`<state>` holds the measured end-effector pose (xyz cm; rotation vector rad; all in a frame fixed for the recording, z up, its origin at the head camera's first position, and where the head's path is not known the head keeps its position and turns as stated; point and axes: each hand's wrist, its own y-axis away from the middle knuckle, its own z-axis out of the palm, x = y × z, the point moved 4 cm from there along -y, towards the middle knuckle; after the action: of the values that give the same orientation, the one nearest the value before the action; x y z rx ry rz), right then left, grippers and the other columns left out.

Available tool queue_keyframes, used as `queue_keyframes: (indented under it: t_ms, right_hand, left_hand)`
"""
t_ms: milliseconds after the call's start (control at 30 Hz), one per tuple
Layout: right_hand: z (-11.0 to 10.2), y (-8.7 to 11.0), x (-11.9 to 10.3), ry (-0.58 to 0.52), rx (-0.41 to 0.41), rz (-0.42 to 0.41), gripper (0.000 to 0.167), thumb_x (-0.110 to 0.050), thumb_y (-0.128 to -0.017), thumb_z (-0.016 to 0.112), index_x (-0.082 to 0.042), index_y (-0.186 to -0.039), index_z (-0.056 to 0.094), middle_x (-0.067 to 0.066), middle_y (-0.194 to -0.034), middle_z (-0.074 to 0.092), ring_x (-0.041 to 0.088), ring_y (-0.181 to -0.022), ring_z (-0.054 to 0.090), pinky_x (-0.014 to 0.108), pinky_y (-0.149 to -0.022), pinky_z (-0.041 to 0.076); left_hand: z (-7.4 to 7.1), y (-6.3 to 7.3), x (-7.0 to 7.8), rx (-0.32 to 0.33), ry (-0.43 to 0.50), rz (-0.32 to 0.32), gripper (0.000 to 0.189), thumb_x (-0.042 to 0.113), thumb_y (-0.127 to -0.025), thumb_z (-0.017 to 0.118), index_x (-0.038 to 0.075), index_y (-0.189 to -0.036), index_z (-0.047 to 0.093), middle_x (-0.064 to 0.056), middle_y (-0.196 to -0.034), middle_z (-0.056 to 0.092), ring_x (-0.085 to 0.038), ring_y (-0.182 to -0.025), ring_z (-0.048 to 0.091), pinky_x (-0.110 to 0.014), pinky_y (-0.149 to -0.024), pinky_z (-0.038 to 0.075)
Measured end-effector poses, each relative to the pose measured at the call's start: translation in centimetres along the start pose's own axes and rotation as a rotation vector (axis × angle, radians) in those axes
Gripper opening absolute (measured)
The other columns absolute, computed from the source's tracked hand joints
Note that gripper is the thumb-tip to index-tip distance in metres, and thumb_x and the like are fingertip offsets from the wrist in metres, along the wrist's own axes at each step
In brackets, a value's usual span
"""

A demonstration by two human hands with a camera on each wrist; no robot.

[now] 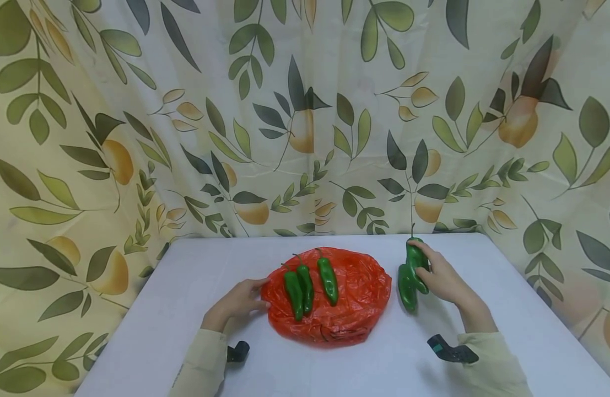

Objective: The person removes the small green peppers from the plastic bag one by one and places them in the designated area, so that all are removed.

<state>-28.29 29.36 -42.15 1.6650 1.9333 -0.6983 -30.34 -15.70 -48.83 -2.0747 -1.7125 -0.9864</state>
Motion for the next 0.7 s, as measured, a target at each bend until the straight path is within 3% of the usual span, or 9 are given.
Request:
queue_keyframes:
  t_ms: [267, 567, 700]
  right_hand:
    - [0.1, 0.0, 1.9, 0.025, -0.042, 0.069, 0.059, -0.006, -0.097, 0.047, -0.003, -0.153, 0.028, 0.041, -0.147, 0.034, 0.058, -0.125, 0.044, 0.072, -0.096, 0.049]
    - [0.5, -0.1, 4.1, 0.024, -0.117, 0.116, 0.058, -0.005, -0.097, 0.051, -0.001, -0.151, 0.03, 0.043, -0.144, 0.037, 0.061, -0.127, 0.043, 0.072, -0.098, 0.047]
    - [0.8, -0.1, 4.8, 0.024, -0.164, 0.132, 0.058, -0.005, -0.096, 0.051, -0.002, -0.15, 0.03, 0.043, -0.144, 0.035, 0.061, -0.125, 0.044, 0.073, -0.096, 0.047]
  left_hand:
    - [0.0, 0.1, -0.1, 0.007, 0.007, -0.019, 0.071, 0.024, -0.083, 0.083, 0.019, -0.148, 0.054, -0.011, -0.146, 0.058, -0.036, -0.135, 0.052, -0.058, -0.107, 0.05]
    - [0.0, 0.0, -0.2, 0.0, 0.017, -0.023, 0.071, 0.025, -0.083, 0.082, 0.02, -0.148, 0.053, -0.011, -0.147, 0.057, -0.036, -0.137, 0.051, -0.059, -0.108, 0.048]
    - [0.0, 0.0, -0.1, 0.0, 0.0, 0.009, 0.07, 0.023, -0.084, 0.081, 0.016, -0.148, 0.054, -0.013, -0.147, 0.057, -0.037, -0.137, 0.051, -0.059, -0.11, 0.047]
